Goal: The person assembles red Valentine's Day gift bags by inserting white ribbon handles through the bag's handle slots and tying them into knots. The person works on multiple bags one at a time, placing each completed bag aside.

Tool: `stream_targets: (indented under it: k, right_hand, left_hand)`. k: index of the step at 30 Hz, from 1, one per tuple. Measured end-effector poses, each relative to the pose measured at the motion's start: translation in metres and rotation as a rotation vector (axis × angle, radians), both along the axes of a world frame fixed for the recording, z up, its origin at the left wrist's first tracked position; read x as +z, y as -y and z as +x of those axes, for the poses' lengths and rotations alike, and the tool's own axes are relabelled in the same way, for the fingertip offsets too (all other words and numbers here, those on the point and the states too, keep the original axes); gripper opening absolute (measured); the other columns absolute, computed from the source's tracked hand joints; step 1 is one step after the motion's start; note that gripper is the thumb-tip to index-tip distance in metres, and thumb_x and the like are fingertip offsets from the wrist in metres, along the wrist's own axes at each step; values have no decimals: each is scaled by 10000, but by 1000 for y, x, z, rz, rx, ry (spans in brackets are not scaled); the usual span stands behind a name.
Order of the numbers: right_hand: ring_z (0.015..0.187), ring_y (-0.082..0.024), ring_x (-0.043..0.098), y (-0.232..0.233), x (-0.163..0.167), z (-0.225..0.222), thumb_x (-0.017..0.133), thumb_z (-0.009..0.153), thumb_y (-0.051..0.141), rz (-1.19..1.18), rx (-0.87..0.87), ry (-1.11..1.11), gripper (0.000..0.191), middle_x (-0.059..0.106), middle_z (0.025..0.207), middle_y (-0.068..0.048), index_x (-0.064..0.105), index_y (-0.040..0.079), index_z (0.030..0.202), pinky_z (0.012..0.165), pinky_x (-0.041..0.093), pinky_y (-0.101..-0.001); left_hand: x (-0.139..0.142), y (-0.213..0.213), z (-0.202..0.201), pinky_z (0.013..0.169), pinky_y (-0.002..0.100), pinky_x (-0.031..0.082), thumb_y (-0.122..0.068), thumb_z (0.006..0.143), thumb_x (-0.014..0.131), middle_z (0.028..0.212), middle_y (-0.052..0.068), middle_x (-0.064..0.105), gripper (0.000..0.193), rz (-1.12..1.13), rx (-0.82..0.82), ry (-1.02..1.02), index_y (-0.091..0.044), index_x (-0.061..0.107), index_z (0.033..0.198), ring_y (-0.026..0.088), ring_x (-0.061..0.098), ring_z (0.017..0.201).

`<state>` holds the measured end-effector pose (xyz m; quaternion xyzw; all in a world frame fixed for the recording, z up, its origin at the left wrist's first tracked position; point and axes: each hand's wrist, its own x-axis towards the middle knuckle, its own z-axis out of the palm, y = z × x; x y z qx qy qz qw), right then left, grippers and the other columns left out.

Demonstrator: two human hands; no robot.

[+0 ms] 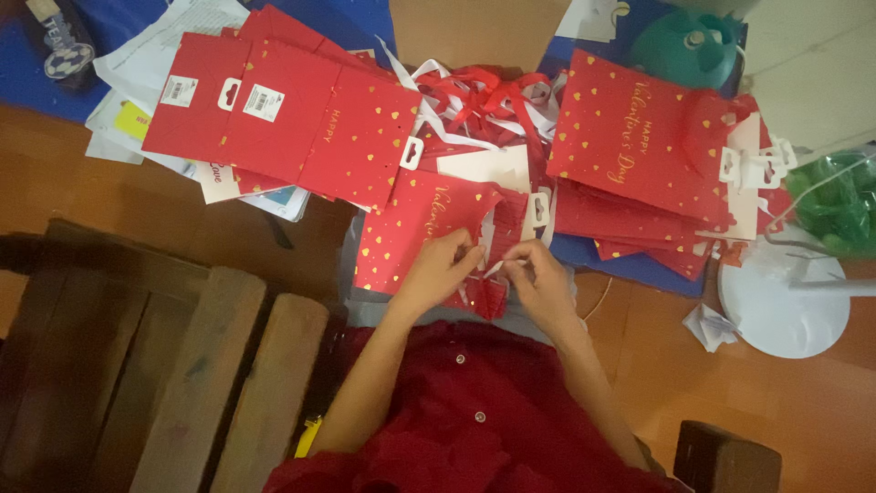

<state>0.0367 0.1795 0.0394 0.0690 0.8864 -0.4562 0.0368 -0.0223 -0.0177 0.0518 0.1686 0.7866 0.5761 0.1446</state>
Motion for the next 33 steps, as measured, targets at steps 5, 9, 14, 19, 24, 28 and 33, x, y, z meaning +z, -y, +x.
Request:
stream_targets:
  k: [5,9,14,19,24,28,33]
  right_hand:
    - [1039,-273,639,2,3,2,748,851,94,2,292,-347,227,657,1088,-120,657,56,1056,861,524,-365]
    - [1023,-279,659,3,-7,2,762,856,80,55,304,-357,150,679,1032,-91,672,81,976,877,524,-375]
    - [982,-253,701,0,-9,1,730,917,90,-89,76,-199,135,707,1030,-63,669,80,1038,889,546,-348]
    - [1069,-270,672,-1,9,0,723,852,88,-203,124,-189,355,626,1203,-86,615,98,1190,886,547,-343]
    - [1153,-353,572,5,9,0,768,796,82,109,355,-329,332,587,1225,-162,680,94,1115,940,481,-412]
    - [1109,-307,617,8,-6,6,747,864,108,81,286,-348,168,624,1171,-111,670,99,1013,928,501,-390]
    - [1028,-243,665,5,-16,6,721,932,119,19,157,-219,113,667,1109,-71,653,69,1007,889,540,-341]
  left_hand:
    - [-4,2,0,461,327,446,-282,994,621,626,104,662,302,-14,-4,110,-19,584,849,152,589,470]
    - [-3,2,1,456,326,457,-274,986,613,646,87,675,291,3,-1,140,-19,572,852,146,604,467]
    - [-4,5,-2,455,336,433,-256,979,624,623,102,658,281,-13,-2,159,-15,572,845,155,581,457]
    - [-10,4,-2,501,342,428,-241,965,640,632,106,651,281,-38,0,81,-5,564,833,157,564,517]
    - [-15,5,-3,512,351,409,-241,975,657,611,125,580,299,-83,-1,60,5,564,835,169,501,533]
    - [-17,6,-2,510,336,430,-242,967,648,616,85,611,284,-20,-4,85,-3,566,837,137,528,534]
    - [-20,8,-3,525,306,468,-263,967,638,640,53,667,278,72,-11,153,-19,580,848,88,626,569]
